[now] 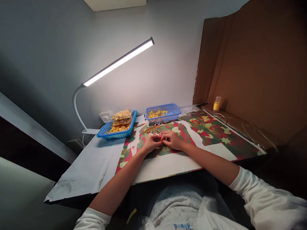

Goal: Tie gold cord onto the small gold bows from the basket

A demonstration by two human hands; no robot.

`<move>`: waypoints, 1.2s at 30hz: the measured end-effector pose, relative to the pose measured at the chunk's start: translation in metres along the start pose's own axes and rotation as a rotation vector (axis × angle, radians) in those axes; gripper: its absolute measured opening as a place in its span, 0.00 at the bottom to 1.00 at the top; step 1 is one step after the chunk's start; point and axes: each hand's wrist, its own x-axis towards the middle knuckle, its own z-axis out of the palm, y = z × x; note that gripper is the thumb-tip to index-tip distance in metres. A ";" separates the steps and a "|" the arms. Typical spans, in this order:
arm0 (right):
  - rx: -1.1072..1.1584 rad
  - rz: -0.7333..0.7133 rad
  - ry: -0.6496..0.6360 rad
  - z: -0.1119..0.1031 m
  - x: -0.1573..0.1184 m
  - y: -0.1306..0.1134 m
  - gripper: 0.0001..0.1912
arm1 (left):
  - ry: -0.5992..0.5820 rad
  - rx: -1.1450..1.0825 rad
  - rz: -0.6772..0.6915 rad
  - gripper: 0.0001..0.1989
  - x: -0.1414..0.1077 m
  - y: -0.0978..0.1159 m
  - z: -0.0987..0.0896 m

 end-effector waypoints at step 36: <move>1.053 0.595 0.412 -0.053 0.013 0.013 0.23 | 0.098 0.195 -0.015 0.13 -0.002 0.002 -0.001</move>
